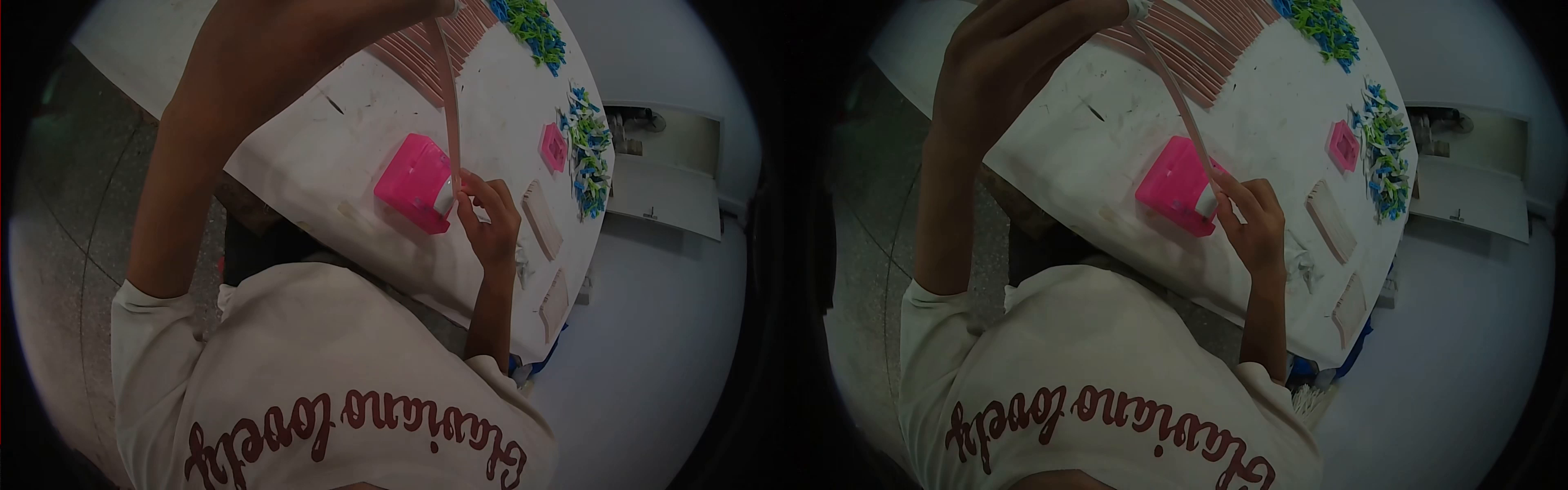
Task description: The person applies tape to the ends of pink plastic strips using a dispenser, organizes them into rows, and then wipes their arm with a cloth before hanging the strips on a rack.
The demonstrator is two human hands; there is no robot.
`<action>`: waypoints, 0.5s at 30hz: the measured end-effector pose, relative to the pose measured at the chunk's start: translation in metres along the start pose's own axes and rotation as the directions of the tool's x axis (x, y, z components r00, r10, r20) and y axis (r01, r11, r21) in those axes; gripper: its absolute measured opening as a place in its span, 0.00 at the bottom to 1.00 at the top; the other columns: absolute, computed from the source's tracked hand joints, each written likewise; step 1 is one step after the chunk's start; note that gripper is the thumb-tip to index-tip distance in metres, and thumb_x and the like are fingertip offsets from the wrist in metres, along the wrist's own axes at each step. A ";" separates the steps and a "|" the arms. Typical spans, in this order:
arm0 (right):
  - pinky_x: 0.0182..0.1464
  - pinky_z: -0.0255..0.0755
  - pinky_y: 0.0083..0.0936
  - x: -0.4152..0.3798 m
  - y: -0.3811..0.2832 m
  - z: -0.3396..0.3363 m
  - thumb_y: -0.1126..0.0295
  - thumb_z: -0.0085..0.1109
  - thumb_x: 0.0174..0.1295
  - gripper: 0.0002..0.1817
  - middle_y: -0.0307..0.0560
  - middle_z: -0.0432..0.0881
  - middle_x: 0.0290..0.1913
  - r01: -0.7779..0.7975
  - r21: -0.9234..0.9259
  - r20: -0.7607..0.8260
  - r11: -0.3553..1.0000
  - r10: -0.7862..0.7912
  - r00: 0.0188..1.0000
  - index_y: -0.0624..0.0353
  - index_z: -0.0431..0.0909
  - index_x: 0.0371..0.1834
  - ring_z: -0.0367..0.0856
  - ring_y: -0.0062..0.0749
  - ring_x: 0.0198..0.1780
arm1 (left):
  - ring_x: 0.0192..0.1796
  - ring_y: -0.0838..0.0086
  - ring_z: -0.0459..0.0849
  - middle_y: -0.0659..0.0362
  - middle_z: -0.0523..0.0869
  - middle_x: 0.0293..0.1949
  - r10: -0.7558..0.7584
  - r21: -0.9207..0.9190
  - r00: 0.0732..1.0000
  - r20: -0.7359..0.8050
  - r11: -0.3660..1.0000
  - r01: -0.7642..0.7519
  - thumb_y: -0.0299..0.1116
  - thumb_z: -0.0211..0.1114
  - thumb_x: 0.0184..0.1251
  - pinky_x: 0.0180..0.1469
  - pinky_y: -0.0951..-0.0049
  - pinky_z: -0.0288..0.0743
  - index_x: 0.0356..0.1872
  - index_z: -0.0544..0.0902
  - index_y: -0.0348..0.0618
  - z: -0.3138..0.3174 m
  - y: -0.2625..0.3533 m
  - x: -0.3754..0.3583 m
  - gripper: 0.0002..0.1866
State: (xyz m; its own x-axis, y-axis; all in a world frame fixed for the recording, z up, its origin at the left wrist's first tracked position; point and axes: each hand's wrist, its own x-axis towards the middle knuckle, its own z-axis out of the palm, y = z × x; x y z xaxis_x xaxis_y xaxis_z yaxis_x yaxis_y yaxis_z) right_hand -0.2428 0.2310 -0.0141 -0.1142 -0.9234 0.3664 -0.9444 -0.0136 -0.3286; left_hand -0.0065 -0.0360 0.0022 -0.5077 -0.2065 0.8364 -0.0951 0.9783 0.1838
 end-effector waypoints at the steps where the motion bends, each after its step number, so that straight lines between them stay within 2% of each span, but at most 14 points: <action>1: 0.33 0.78 0.21 0.000 -0.001 0.000 0.83 0.67 0.54 0.21 0.45 0.84 0.37 -0.006 -0.002 0.003 1.000 0.006 1.000 0.59 0.82 0.53 0.83 0.26 0.35 | 0.38 0.73 0.84 0.63 0.85 0.34 0.000 -0.002 1.000 0.003 1.000 0.000 0.24 0.74 0.51 0.36 0.74 0.81 0.38 0.85 0.44 0.000 0.003 0.000 0.12; 9: 0.32 0.76 0.22 -0.001 0.001 0.002 0.83 0.66 0.54 0.20 0.45 0.84 0.37 -0.002 0.003 0.004 1.000 0.002 1.000 0.59 0.83 0.52 0.82 0.27 0.34 | 0.38 0.73 0.84 0.63 0.85 0.33 -0.001 -0.019 1.000 0.029 1.000 0.001 0.25 0.74 0.50 0.36 0.74 0.81 0.37 0.85 0.44 0.000 -0.003 -0.006 0.11; 11: 0.29 0.71 0.25 -0.002 0.000 0.004 0.83 0.68 0.51 0.23 0.41 0.74 0.27 -0.009 0.018 -0.013 1.000 0.009 1.000 0.54 0.85 0.52 0.74 0.28 0.29 | 0.37 0.73 0.84 0.63 0.85 0.33 0.000 -0.024 0.999 0.038 1.000 0.001 0.25 0.74 0.50 0.35 0.74 0.81 0.36 0.85 0.44 0.000 -0.007 -0.009 0.11; 15: 0.29 0.71 0.26 -0.001 -0.003 0.002 0.83 0.68 0.49 0.25 0.40 0.73 0.26 -0.007 0.007 0.012 1.000 0.007 1.000 0.53 0.85 0.53 0.73 0.28 0.29 | 0.37 0.74 0.84 0.63 0.85 0.33 0.008 -0.031 0.999 0.051 0.999 -0.006 0.25 0.74 0.50 0.35 0.73 0.80 0.36 0.85 0.44 -0.001 0.000 -0.005 0.11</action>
State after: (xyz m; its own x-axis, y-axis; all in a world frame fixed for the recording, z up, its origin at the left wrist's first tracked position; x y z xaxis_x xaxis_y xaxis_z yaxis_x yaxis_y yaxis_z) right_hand -0.2394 0.2316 -0.0153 -0.1170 -0.9282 0.3532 -0.9413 -0.0097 -0.3376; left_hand -0.0030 -0.0348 -0.0012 -0.5514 -0.1981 0.8104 -0.0651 0.9787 0.1950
